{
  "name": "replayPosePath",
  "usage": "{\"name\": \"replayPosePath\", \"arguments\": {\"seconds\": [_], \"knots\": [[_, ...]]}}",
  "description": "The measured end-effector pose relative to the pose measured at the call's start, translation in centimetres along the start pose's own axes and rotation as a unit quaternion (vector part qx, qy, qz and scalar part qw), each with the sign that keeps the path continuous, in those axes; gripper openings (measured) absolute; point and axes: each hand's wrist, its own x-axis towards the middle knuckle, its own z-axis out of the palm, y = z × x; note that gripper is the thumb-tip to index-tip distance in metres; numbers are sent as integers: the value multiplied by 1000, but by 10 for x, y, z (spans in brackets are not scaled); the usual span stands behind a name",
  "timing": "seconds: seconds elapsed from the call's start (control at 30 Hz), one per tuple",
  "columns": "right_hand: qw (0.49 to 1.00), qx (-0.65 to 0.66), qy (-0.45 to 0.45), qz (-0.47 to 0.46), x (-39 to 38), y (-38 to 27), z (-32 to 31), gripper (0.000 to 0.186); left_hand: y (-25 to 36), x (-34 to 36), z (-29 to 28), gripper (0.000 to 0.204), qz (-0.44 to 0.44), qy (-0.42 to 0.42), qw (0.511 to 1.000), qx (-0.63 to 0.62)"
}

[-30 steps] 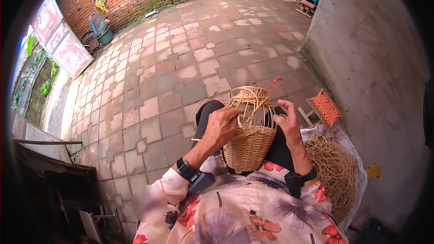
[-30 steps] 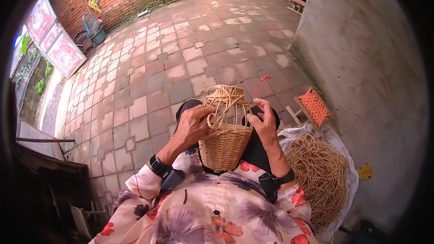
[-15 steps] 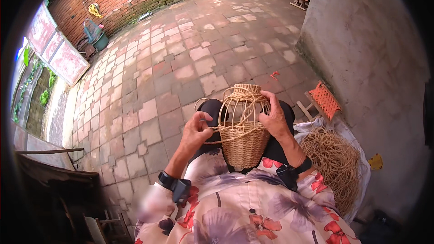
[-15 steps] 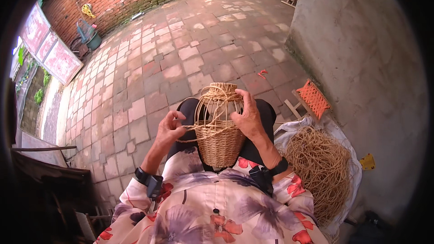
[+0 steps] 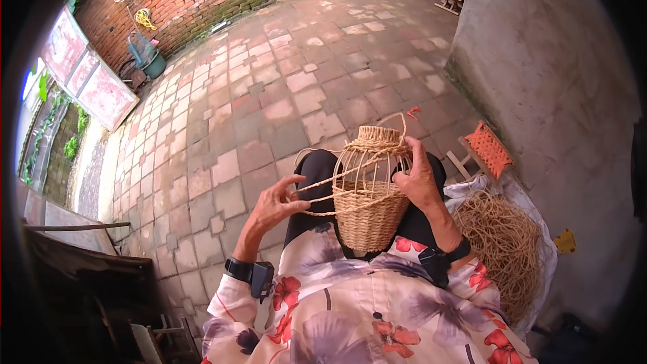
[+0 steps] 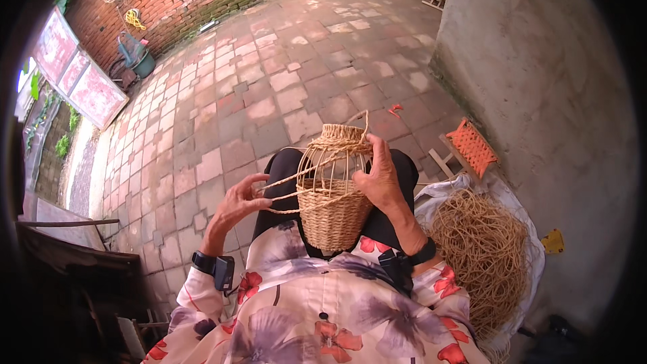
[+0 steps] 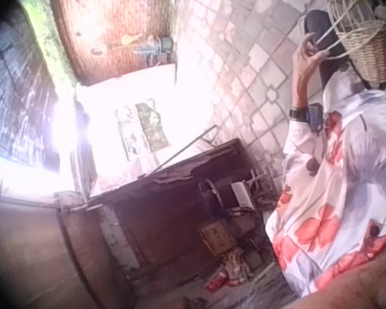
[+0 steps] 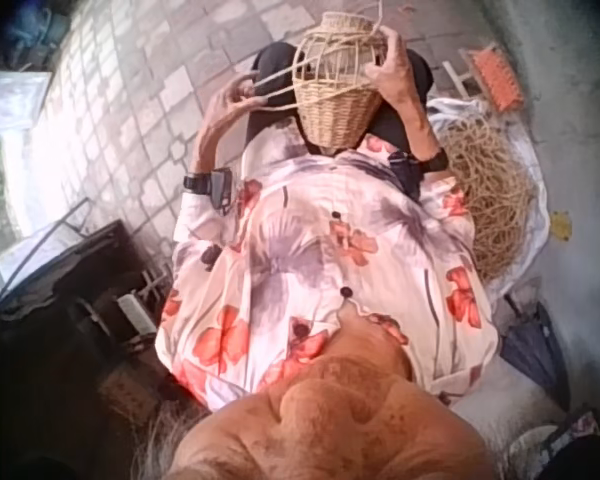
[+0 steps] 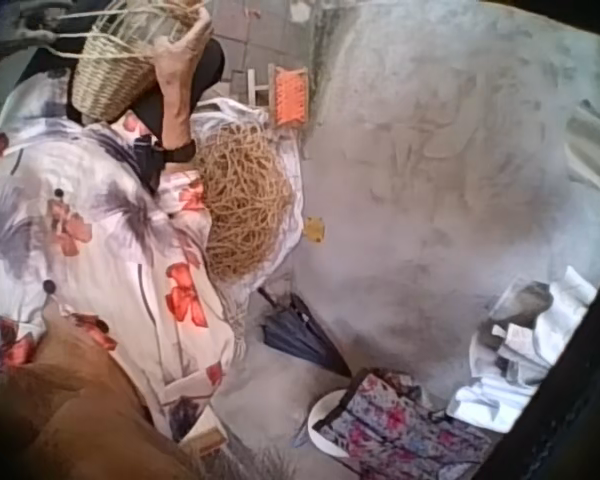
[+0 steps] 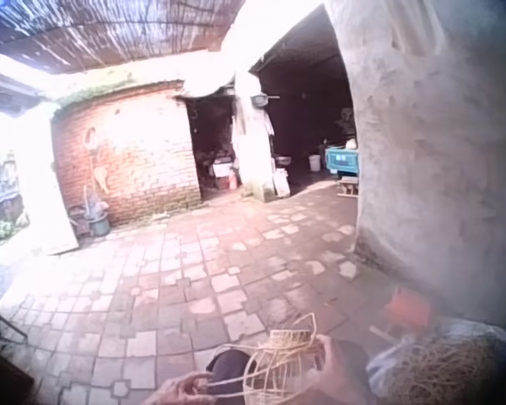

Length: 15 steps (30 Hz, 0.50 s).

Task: Weaving a wicker basket by hand.

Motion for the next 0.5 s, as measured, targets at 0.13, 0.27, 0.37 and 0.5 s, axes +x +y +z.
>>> {"name": "replayPosePath", "arguments": {"seconds": [0.13,0.27,0.37,0.5], "knots": [[999,4,1,33,1,-5,4,60,37,15,8,22,212,247,925,195],[999,17,0,28,1,-2,9,60,74,27,42,12,220,141,954,149],[999,41,4,25,1,3,12,61,64,35,53,6,273,110,935,198],[998,45,23,23,-3,4,3,65,10,23,29,9,168,247,943,147]]}}
